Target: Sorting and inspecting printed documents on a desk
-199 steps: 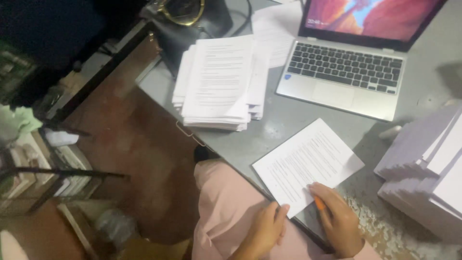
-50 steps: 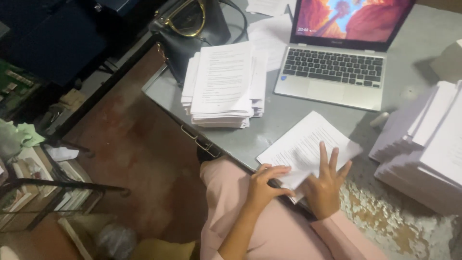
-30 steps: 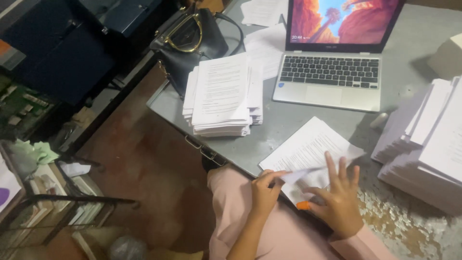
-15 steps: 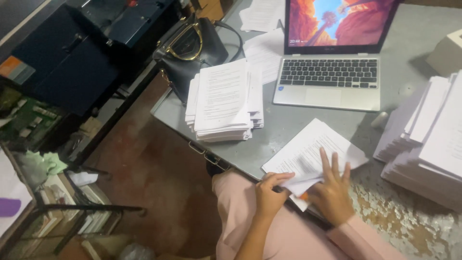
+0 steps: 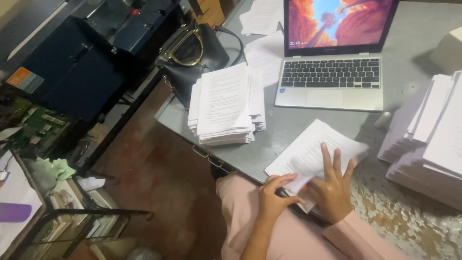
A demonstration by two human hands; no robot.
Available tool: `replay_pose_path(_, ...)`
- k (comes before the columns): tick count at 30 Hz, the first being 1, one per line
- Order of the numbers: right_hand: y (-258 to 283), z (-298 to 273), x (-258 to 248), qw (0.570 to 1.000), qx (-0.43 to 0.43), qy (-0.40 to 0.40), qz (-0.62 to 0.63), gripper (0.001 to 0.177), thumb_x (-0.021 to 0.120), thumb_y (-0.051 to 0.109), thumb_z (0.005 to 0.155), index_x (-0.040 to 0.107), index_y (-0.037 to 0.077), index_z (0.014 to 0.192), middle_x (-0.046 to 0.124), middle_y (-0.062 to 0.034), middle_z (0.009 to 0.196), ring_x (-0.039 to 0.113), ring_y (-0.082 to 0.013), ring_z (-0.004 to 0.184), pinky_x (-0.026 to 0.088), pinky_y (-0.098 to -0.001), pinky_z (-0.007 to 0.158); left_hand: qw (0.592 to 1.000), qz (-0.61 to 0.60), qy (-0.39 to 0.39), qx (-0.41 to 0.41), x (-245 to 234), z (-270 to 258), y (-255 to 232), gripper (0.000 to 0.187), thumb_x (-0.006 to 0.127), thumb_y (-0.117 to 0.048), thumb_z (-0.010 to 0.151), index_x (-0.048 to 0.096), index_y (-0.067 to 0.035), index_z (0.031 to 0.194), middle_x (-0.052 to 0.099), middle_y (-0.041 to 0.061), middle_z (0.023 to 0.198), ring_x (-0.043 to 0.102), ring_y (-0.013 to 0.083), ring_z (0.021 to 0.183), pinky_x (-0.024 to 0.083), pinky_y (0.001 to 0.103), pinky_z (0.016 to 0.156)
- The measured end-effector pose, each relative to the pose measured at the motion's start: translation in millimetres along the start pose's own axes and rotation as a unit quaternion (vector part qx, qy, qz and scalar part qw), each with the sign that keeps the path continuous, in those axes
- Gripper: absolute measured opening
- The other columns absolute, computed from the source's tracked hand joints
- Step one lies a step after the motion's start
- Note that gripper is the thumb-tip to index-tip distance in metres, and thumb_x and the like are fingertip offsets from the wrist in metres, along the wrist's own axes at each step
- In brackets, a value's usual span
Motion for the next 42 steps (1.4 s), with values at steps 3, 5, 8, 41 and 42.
replay_pose_path(3,7.4,9.1,-34.1,0.994,-0.011,-0.095,0.061,0.016,0.082,0.026,0.075,0.067,0.022,0.073,0.014,-0.0183,0.170,-0.004,-0.0423,0.158,-0.005,-0.0760,0.122,0.998,0.004,0.016,-0.065,2.9,1.7,14.9,0.055,0.087,0.009,0.066,0.078,-0.013,0.115,0.073,0.004,0.110,0.077,0.0189,0.101,0.061,0.027,0.099)
replay_pose_path(5,6.2,3.1,-44.3,0.995,-0.045,-0.082,0.042,0.026,0.085,0.025,0.070,0.068,0.032,0.089,0.015,-0.0223,0.169,-0.001,-0.0457,0.159,-0.009,-0.0627,0.128,0.999,0.042,-0.019,0.017,-2.5,3.8,-6.1,0.063,0.047,0.025,0.059,0.078,-0.008,0.104,0.079,0.008,0.105,0.078,0.0196,0.101,0.060,0.027,0.092)
replay_pose_path(8,-11.6,-17.8,-49.8,0.999,0.003,-0.046,0.025,0.022,0.076,0.025,0.074,0.074,0.033,0.094,0.023,-0.0260,0.170,0.013,-0.0560,0.159,0.010,-0.0759,0.124,1.000,0.002,-0.014,0.019,-3.7,4.1,-7.0,0.051,0.055,0.024,0.070,0.076,-0.007,0.105,0.077,0.010,0.106,0.080,0.0222,0.098,0.061,0.028,0.090)
replay_pose_path(41,6.1,1.8,22.8,0.995,-0.074,0.034,-0.065,0.022,0.075,0.034,0.082,0.068,0.016,0.071,0.012,-0.0185,0.169,-0.003,-0.0387,0.157,-0.005,-0.0692,0.124,0.996,0.080,0.049,0.012,-3.7,6.0,-14.2,0.050,0.081,-0.040,0.080,0.074,-0.017,0.124,0.076,0.006,0.116,0.070,0.0187,0.106,0.054,0.033,0.098)
replay_pose_path(42,9.3,4.9,15.5,0.994,-0.074,0.034,-0.066,0.022,0.075,0.034,0.082,0.068,0.016,0.071,0.012,-0.0185,0.169,-0.003,-0.0387,0.157,-0.005,-0.0692,0.124,0.996,0.079,0.048,0.012,0.5,0.7,1.1,0.050,0.081,-0.040,0.080,0.074,-0.017,0.124,0.076,0.006,0.116,0.070,0.0187,0.106,0.054,0.033,0.098)
Point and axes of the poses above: each hand's wrist, its own z-axis towards the middle knuckle, its own x-axis out of the palm, y = z × x, the point moved 10 cm from there along z, towards the middle knuckle
